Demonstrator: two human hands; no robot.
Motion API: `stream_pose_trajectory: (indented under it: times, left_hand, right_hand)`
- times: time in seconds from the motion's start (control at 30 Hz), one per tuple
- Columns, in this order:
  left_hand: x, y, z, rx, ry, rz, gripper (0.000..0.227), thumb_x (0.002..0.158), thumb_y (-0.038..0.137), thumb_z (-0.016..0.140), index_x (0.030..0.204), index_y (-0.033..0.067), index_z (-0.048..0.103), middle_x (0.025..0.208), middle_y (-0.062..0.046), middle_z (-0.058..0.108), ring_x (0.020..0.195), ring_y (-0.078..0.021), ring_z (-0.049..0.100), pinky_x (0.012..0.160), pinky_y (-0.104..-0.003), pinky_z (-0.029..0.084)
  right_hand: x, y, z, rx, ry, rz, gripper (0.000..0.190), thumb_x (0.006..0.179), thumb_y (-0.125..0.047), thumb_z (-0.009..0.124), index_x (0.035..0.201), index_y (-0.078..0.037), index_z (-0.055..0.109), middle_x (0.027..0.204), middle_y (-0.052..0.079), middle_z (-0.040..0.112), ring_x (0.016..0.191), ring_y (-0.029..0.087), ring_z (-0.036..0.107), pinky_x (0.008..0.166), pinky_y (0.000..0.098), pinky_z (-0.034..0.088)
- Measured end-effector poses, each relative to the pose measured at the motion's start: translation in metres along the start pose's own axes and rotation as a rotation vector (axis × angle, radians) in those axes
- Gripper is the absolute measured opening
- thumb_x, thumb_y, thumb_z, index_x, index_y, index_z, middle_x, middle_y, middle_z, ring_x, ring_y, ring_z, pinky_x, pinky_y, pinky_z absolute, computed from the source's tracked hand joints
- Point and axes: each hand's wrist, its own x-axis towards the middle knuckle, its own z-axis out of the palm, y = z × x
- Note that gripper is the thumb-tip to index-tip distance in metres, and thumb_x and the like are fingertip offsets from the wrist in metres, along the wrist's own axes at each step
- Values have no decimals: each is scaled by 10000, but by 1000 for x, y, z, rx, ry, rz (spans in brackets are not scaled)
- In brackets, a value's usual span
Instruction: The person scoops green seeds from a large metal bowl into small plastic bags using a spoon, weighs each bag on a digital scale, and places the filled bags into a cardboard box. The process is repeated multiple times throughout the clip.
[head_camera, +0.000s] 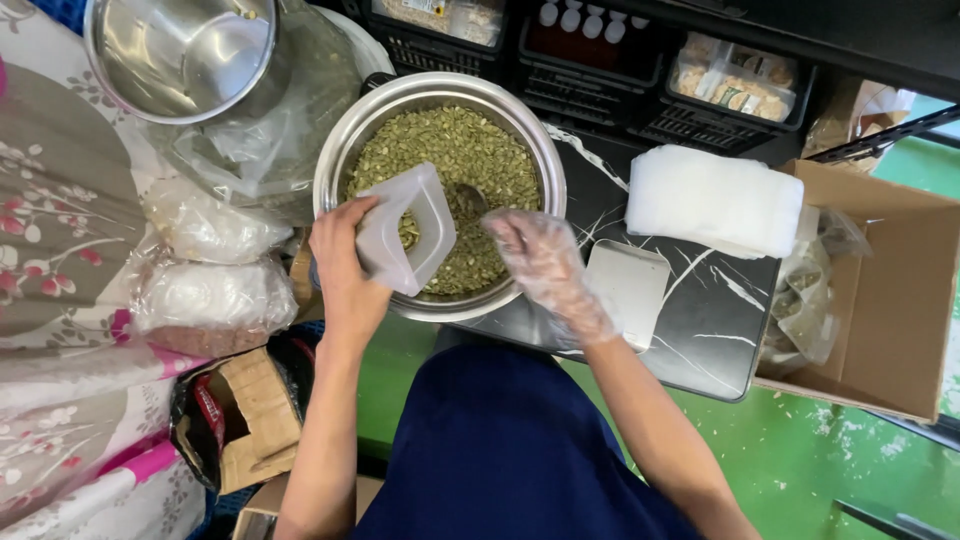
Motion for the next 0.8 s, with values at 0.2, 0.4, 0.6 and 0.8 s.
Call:
stream_pose_trajectory:
  times: [0.2,0.4,0.6,0.8]
  left_hand:
    - [27,-24,-10,169,-74,118,773,705,-236,707,1394,93,588,1320,-63,570,1253,-320,521,1257,-606,184]
    - [43,-58,-7,344,-90,296,888,585,-286,693,1382,90,590,1296,-88,558,1235,-330,502,1237,-648,165]
    - [46,-61,0,389,-92,414,841,596,-238,735,1361,100,645,1280,-106,592,1220,-357,532,1207,-696,196]
    - [51,-49,-5,365,-71,386,781,651,-237,742,1352,99,660,1274,-106,600,1231,-355,540,1199,-702,197]
  right_hand:
    - [-12,-89,-71,466,394,288,318,1089,-196,517,911,-37,727,705,107,693,549,160,672,523,280,602]
    - [-13,-116,-68,750,717,78,429,1136,-267,489,768,-65,573,665,207,634,434,271,664,375,343,599]
    - [0,-69,-6,1518,180,-33,287,1065,-371,589,859,-179,642,837,147,731,722,283,780,641,392,687]
    - [-6,-39,-15,1681,-39,-141,242,1114,-311,538,1014,-128,661,1158,255,741,956,380,784,798,482,689]
